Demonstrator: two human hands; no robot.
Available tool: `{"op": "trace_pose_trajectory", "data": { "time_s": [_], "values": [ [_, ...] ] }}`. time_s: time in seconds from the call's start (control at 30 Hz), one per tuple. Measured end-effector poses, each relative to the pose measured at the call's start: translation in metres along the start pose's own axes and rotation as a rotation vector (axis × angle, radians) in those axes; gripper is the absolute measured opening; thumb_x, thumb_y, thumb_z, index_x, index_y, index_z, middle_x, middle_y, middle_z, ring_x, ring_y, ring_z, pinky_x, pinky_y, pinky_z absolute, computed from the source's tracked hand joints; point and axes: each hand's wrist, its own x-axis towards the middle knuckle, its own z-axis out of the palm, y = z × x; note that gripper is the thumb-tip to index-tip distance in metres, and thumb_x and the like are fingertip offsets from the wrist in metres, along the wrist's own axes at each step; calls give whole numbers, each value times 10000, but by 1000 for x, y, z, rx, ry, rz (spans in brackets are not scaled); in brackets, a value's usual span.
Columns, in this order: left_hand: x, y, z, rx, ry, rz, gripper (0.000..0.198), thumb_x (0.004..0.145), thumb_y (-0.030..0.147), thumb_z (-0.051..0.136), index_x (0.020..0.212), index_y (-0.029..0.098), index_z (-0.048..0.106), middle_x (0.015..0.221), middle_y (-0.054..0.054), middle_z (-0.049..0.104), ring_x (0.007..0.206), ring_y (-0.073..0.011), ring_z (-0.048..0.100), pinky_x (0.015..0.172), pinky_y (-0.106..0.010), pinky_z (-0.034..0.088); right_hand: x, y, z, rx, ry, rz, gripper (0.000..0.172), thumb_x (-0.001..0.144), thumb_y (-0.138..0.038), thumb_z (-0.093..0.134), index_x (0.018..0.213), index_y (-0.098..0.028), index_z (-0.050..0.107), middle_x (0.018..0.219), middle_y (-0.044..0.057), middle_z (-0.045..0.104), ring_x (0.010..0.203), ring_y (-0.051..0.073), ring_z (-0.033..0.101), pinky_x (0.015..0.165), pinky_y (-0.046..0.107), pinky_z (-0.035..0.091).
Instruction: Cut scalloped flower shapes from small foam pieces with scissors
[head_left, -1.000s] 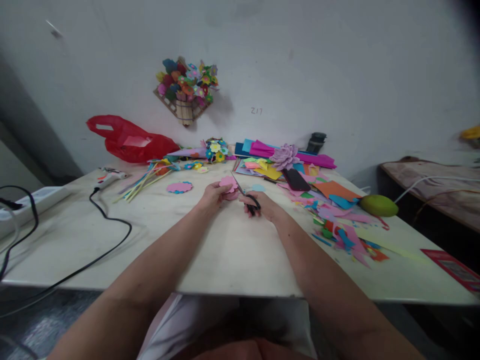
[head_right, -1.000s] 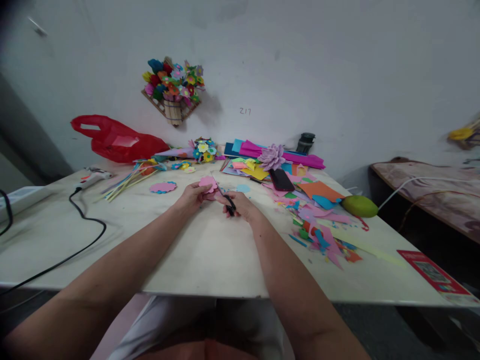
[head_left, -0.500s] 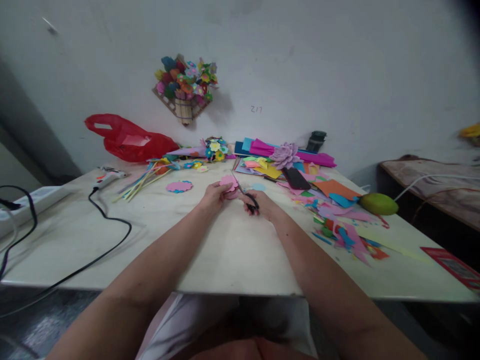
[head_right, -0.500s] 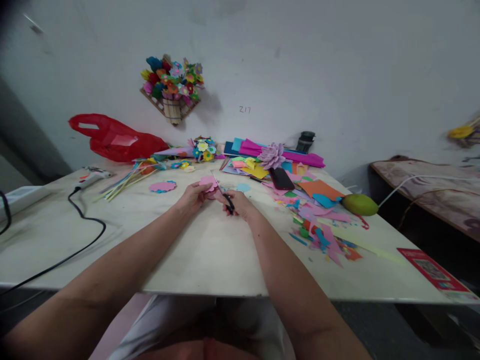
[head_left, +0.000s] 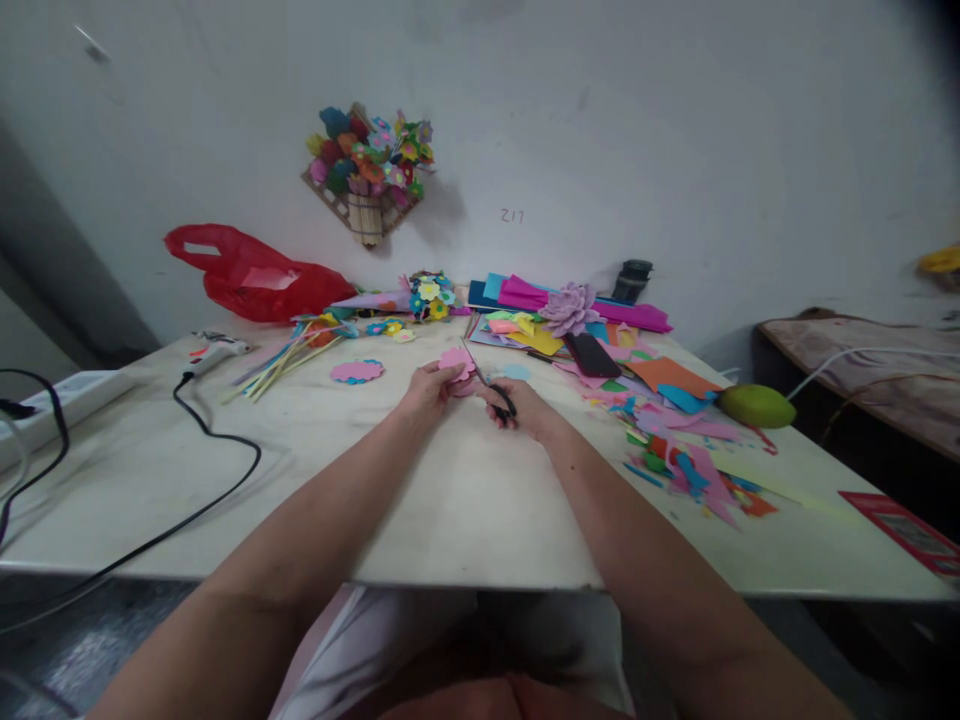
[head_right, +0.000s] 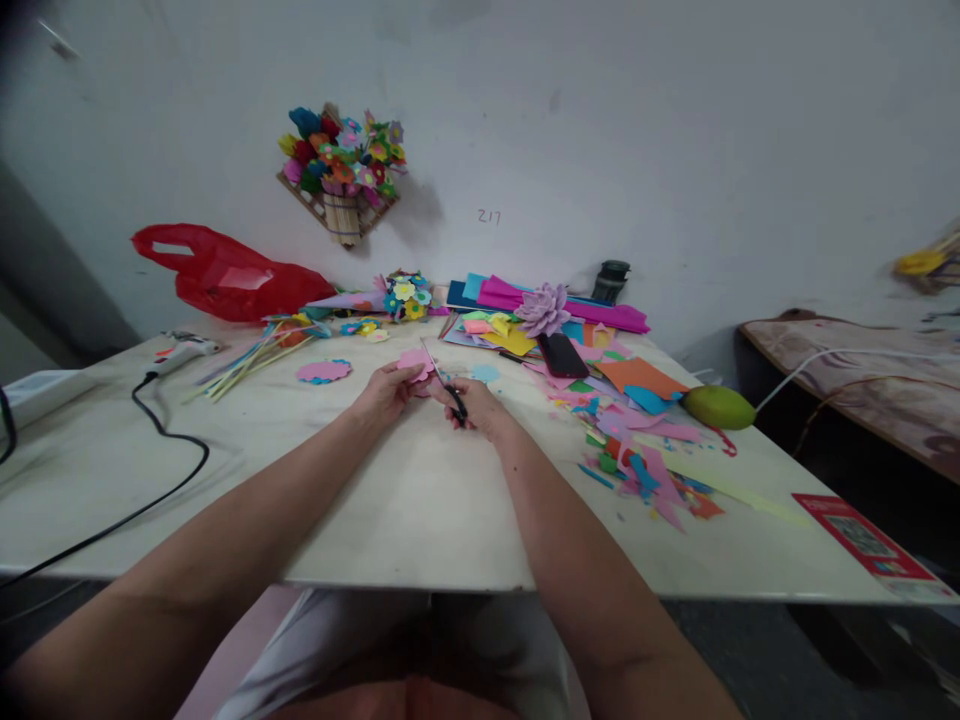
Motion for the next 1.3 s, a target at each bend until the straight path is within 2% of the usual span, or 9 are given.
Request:
{"op": "trace_pose_trajectory", "data": {
  "time_s": [0.23,0.43,0.6,0.83,1.3],
  "values": [
    [1,1,-1,5,2,2,133,624,27,727,718,84,652,720,-76,688,668,-138,662,678,-241,555,0,-1,1,23,24,44,172,824,-327,586,784,-161,564,507,-38,534,338,49,447,293,163,211],
    [2,1,-3,9,1,4,105,651,39,704,733,83,656,732,-78,689,663,-137,664,666,-234,554,-3,-6,3,27,15,56,200,769,-352,613,759,-163,550,473,-53,501,315,51,421,296,175,183],
    [-1,4,-2,58,9,-21,93,682,95,707,745,76,642,694,-83,676,617,-147,661,616,-243,546,-7,-12,4,16,2,70,189,740,-339,611,727,-165,540,444,-66,479,308,52,403,308,179,192],
    [-2,6,-5,175,-46,-4,154,700,211,733,683,98,629,622,-67,641,545,-132,619,567,-242,529,-9,-15,5,28,0,75,197,708,-334,624,688,-165,525,430,-64,477,312,52,401,309,175,211],
    [2,5,-7,218,-25,16,177,687,246,724,671,111,611,596,-57,624,501,-128,591,541,-254,505,-9,-14,5,18,10,88,178,715,-318,636,709,-163,548,429,-68,463,318,47,388,326,161,245]
  ]
}}
